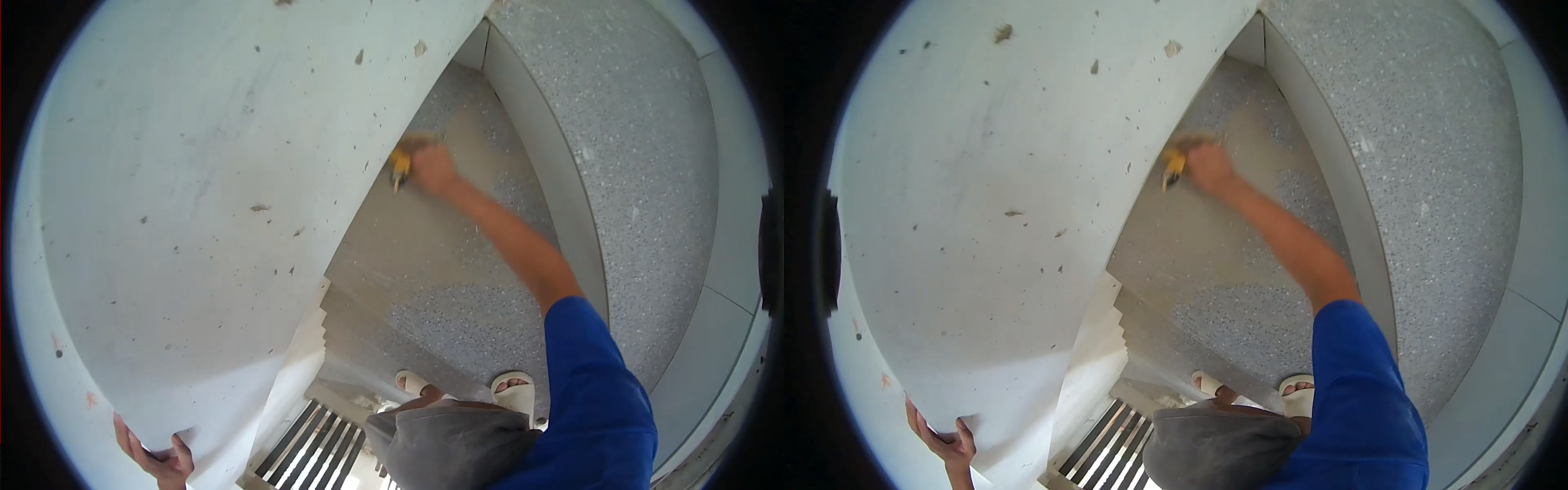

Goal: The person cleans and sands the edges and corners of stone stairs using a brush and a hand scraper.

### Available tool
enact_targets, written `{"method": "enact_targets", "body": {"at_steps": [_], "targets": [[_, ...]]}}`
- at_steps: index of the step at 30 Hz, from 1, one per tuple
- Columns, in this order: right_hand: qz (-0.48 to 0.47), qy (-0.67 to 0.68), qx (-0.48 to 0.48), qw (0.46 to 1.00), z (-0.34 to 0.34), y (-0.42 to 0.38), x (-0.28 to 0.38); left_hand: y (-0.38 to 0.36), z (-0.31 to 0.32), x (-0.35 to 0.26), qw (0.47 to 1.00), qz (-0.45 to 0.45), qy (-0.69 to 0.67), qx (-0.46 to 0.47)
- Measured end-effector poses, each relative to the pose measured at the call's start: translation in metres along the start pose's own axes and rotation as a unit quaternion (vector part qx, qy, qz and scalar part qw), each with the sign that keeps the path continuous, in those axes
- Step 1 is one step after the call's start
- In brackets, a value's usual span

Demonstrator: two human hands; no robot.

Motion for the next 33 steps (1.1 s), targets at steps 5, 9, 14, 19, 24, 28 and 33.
{"method": "enact_targets", "body": {"at_steps": [5, 9, 14, 19, 24, 28, 33], "targets": [[-0.013, -0.008, -0.125, 0.992, -0.039, 0.004, 0.008, 0.008, 0.001, -0.004, 1.0, 0.007, 0.019, -0.012], [0.106, -0.091, -0.148, 0.979, -0.087, 0.061, -0.083, 0.004, -0.001, -0.005, 0.999, -0.004, 0.046, 0.006], [0.148, -0.176, 0.093, 0.969, 0.013, 0.034, -0.019, 0.01, 0.0, -0.008, 0.999, 0.003, 0.043, -0.003], [0.035, -0.054, 0.117, 0.991, 0.088, -0.049, 0.126, 0.017, -0.003, -0.012, 0.999, 0.007, 0.042, 0.0], [-0.042, 0.077, 0.131, 0.988, 0.065, -0.075, 0.17, 0.018, -0.003, -0.011, 0.999, 0.011, 0.035, -0.005], [-0.043, 0.114, -0.073, 0.99, -0.03, -0.051, 0.075, 0.012, 0.002, -0.005, 0.999, 0.013, 0.042, -0.012], [0.157, -0.192, -0.1, 0.964, -0.098, 0.014, -0.077, 0.013, 0.001, -0.009, 0.999, 0.011, 0.036, -0.013]]}}
Point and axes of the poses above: each hand's wrist, its own y-axis towards the middle knuckle, its own z-axis out of the palm, x = y × z, the point moved 4 cm from there along y, towards the middle knuckle, and after that the axes turned 7 degrees about y, right-handed, at the moved point
